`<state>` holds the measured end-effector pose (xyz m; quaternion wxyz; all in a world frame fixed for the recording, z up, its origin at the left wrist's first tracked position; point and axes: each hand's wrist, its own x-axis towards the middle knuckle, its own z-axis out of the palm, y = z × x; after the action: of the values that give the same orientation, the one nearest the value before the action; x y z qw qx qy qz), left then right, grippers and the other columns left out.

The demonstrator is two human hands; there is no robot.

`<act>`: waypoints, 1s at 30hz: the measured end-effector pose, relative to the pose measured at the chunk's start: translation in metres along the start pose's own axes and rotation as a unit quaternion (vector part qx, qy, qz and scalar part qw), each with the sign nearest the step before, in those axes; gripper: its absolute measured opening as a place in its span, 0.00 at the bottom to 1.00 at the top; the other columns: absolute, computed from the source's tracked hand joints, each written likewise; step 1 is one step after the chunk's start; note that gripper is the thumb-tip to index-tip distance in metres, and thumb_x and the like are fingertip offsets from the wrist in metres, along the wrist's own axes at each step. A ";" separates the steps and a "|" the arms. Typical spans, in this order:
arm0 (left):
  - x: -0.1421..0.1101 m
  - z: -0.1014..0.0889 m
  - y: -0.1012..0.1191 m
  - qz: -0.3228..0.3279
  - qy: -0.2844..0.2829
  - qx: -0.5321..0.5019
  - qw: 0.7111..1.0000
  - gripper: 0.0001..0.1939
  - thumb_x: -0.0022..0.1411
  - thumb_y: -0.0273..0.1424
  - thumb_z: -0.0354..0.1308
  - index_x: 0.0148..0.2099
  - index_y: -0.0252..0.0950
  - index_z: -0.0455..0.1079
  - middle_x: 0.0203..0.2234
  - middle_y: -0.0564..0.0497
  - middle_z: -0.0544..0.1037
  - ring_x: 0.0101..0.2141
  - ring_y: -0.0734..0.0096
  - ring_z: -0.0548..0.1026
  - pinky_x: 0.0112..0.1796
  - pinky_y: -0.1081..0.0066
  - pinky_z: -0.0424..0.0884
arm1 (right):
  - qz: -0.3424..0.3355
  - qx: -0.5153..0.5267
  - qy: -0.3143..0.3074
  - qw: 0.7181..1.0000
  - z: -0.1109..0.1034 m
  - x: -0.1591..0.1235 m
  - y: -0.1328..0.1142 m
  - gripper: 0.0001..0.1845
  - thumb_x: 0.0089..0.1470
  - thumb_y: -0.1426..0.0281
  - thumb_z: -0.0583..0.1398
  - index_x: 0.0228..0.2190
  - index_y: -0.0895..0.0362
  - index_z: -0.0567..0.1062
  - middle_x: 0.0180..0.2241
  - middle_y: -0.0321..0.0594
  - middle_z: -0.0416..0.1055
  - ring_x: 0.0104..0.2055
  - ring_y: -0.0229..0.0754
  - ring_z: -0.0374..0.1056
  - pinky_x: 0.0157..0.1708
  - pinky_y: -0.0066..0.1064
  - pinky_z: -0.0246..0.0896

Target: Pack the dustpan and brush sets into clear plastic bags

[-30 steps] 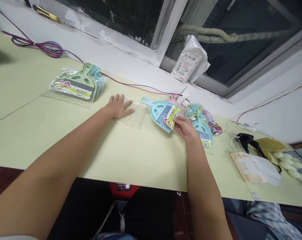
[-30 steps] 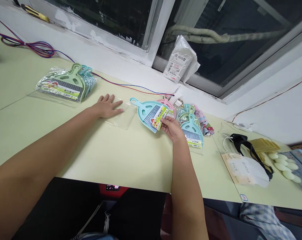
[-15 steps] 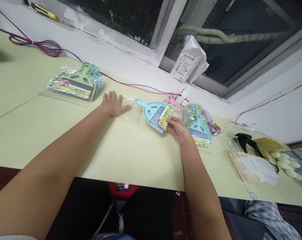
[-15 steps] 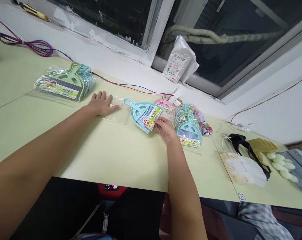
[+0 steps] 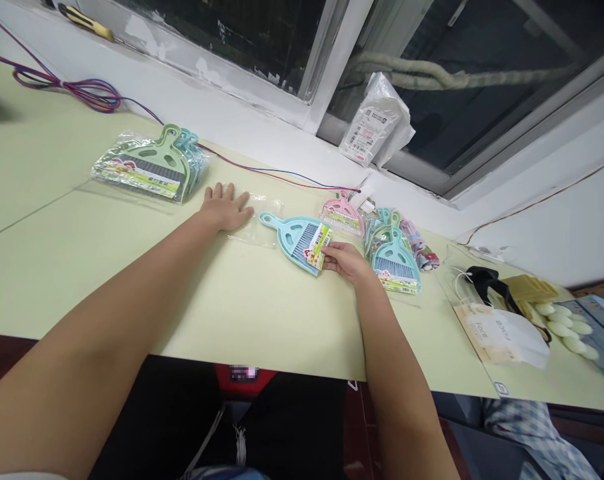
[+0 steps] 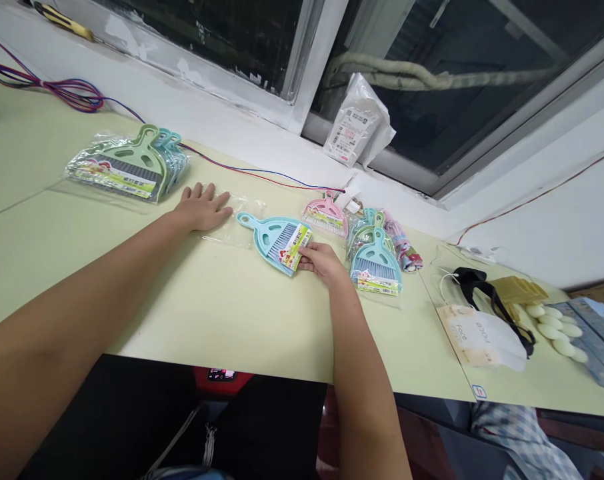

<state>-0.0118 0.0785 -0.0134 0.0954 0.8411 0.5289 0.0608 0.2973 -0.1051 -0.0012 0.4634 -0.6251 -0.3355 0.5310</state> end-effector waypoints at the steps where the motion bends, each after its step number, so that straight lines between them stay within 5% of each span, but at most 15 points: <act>1: -0.001 0.000 0.000 0.001 0.008 -0.003 1.000 0.42 0.66 0.57 0.36 0.75 0.42 0.48 0.74 0.42 0.43 0.71 0.34 0.38 0.63 0.38 0.37 | 0.005 -0.015 0.015 1.000 -0.002 0.000 -0.001 0.09 0.50 0.74 0.71 0.32 0.61 0.77 0.30 0.48 0.80 0.27 0.41 0.77 0.29 0.30 0.79; 13: -0.013 -0.011 0.005 0.005 0.185 -0.092 0.978 0.30 0.72 0.44 0.37 0.64 0.34 0.64 0.62 0.40 0.67 0.63 0.51 0.59 0.63 0.54 0.51 | -0.002 -0.128 0.159 0.979 -0.015 0.000 -0.008 0.05 0.51 0.75 0.68 0.27 0.59 0.77 0.23 0.44 0.78 0.19 0.41 0.73 0.18 0.31 0.75; 18: -0.030 -0.030 0.026 0.060 0.242 -0.139 0.959 0.23 0.72 0.39 0.44 0.59 0.31 0.68 0.56 0.42 0.72 0.59 0.56 0.64 0.61 0.57 0.58 | -0.091 -0.171 0.220 0.956 -0.020 -0.007 -0.017 0.09 0.46 0.73 0.70 0.23 0.56 0.74 0.20 0.39 0.76 0.16 0.38 0.70 0.11 0.24 0.64; 20: -0.040 -0.033 0.045 0.104 0.227 -0.219 0.943 0.21 0.71 0.41 0.47 0.56 0.33 0.69 0.52 0.42 0.75 0.55 0.57 0.69 0.58 0.57 0.63 | -0.150 -0.151 0.195 0.957 -0.010 -0.013 -0.022 0.09 0.48 0.68 0.69 0.24 0.56 0.75 0.22 0.36 0.75 0.18 0.36 0.71 0.12 0.23 0.62; 25: -0.067 -0.025 0.109 0.176 0.015 -0.507 0.844 0.34 0.61 0.45 0.61 0.64 0.41 0.58 0.46 0.44 0.79 0.39 0.64 0.79 0.39 0.63 0.74 | -0.242 -0.085 0.068 0.964 0.041 -0.031 -0.025 0.16 0.49 0.55 0.69 0.27 0.54 0.75 0.21 0.33 0.71 0.19 0.34 0.67 0.15 0.23 0.59; 28: -0.073 -0.026 0.125 0.170 0.000 -0.532 0.829 0.27 0.59 0.38 0.62 0.59 0.41 0.62 0.35 0.48 0.79 0.30 0.68 0.77 0.30 0.66 0.72 | -0.240 -0.072 0.039 0.967 0.062 -0.037 -0.021 0.19 0.49 0.51 0.68 0.31 0.54 0.76 0.25 0.35 0.75 0.21 0.34 0.68 0.16 0.24 0.60; 30: -0.067 -0.032 0.113 0.149 0.006 -0.514 0.845 0.22 0.60 0.36 0.61 0.55 0.40 0.64 0.31 0.49 0.78 0.27 0.68 0.75 0.28 0.66 0.71 | -0.229 -0.062 0.044 0.970 0.064 -0.037 -0.020 0.20 0.50 0.51 0.67 0.35 0.54 0.77 0.31 0.38 0.78 0.23 0.35 0.70 0.18 0.24 0.62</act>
<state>0.0517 -0.0267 0.0432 0.5005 0.7400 0.2906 0.3428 0.2287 -0.1173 0.0301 0.5474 -0.5821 -0.4812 0.3605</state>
